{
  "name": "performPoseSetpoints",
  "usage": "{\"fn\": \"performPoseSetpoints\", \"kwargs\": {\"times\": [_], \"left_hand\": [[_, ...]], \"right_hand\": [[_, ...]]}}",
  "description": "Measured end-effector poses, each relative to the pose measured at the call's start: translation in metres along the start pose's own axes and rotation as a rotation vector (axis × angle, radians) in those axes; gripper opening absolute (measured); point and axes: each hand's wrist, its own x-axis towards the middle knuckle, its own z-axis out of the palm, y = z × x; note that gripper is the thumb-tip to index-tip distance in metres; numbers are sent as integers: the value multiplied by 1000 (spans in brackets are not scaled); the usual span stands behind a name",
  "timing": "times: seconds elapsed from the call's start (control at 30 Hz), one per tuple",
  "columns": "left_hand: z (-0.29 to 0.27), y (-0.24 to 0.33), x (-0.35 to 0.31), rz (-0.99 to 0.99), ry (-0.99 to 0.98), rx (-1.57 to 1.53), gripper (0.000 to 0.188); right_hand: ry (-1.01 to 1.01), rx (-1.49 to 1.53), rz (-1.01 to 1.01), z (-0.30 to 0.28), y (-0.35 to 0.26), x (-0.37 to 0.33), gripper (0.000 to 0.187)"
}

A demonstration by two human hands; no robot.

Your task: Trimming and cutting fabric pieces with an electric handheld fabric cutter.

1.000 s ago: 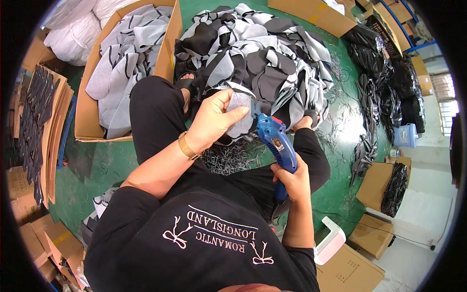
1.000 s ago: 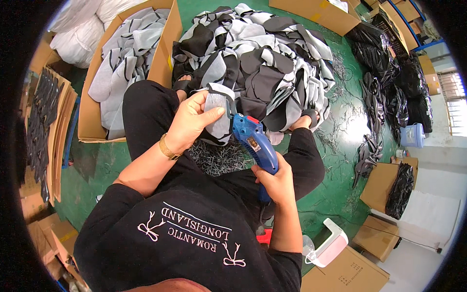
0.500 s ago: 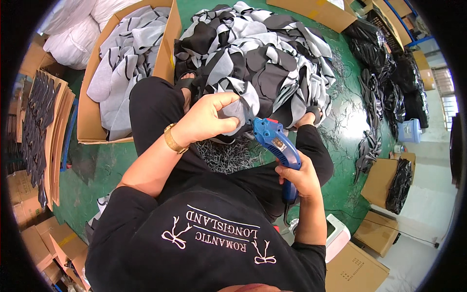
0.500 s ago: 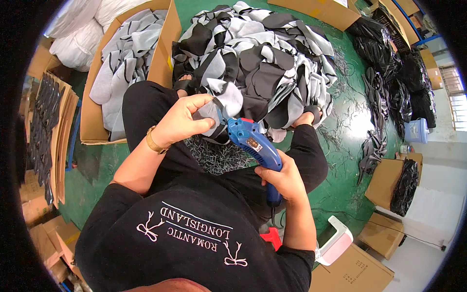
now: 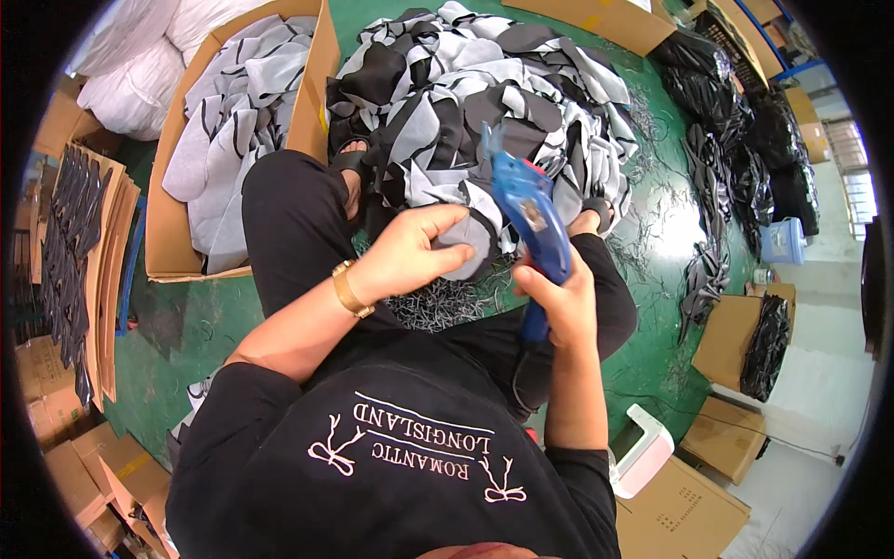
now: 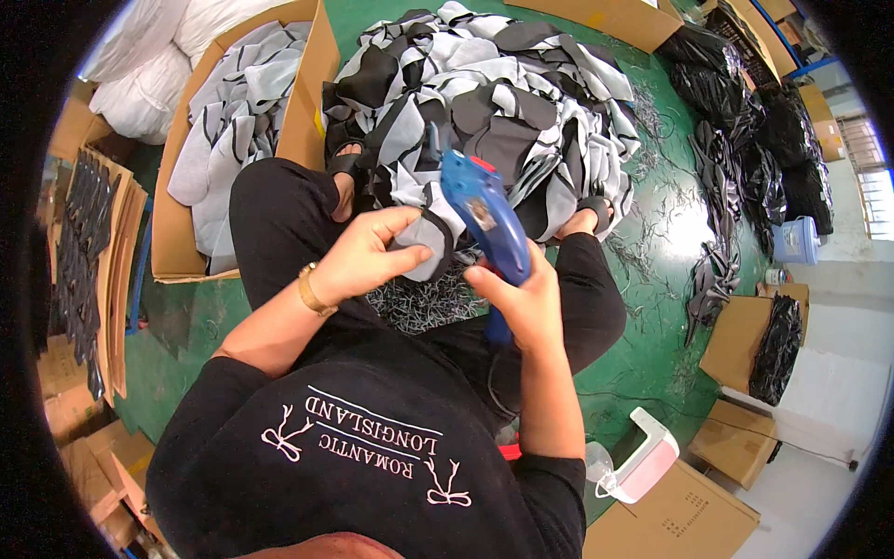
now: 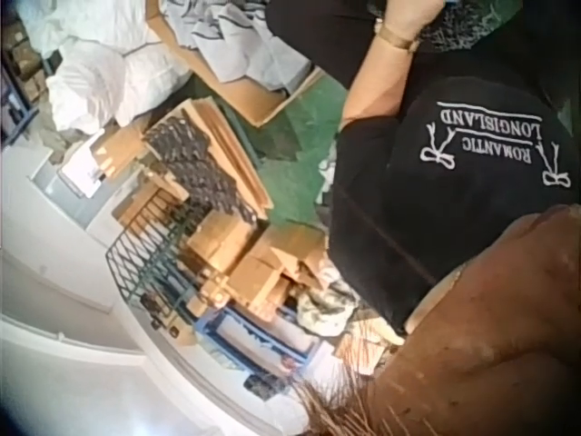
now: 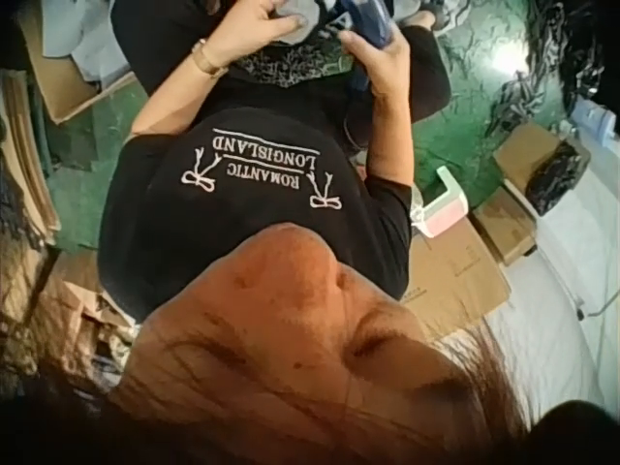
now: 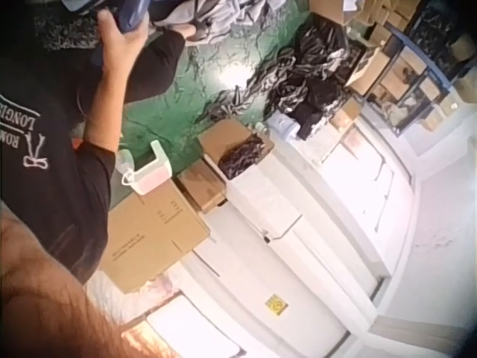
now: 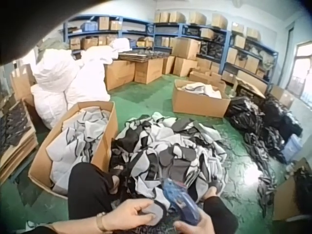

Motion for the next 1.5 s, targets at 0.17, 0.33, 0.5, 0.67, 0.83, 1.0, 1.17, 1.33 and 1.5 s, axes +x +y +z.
{"fn": "performPoseSetpoints", "kwargs": {"times": [0.17,0.33,0.5,0.67,0.83,1.0,1.17,1.33,1.5], "left_hand": [[26,-17,-6,-190,-6,-701,28],[6,-40,8,-516,24,-1152,33],[-17,-50,18,-411,83,-1012,29],[-10,-25,15,-293,17,-1024,34],[-10,-15,12,-170,198,-799,29],[-9,-19,17,-91,261,-764,29],[-2,-18,22,-76,338,-711,30],[1,-13,20,-58,327,-684,30],[-2,-9,18,-38,329,-613,27]], "right_hand": [[118,-264,-90,21,13,11,40],[77,-328,-103,25,7,4,36],[155,-293,-91,14,15,3,36],[178,-262,-49,5,25,6,38],[88,-197,42,0,26,2,37],[50,16,142,-18,16,-22,33],[-7,-17,213,-12,15,-37,35],[5,40,248,-13,19,-36,33],[-47,103,252,-14,19,-34,34]]}}
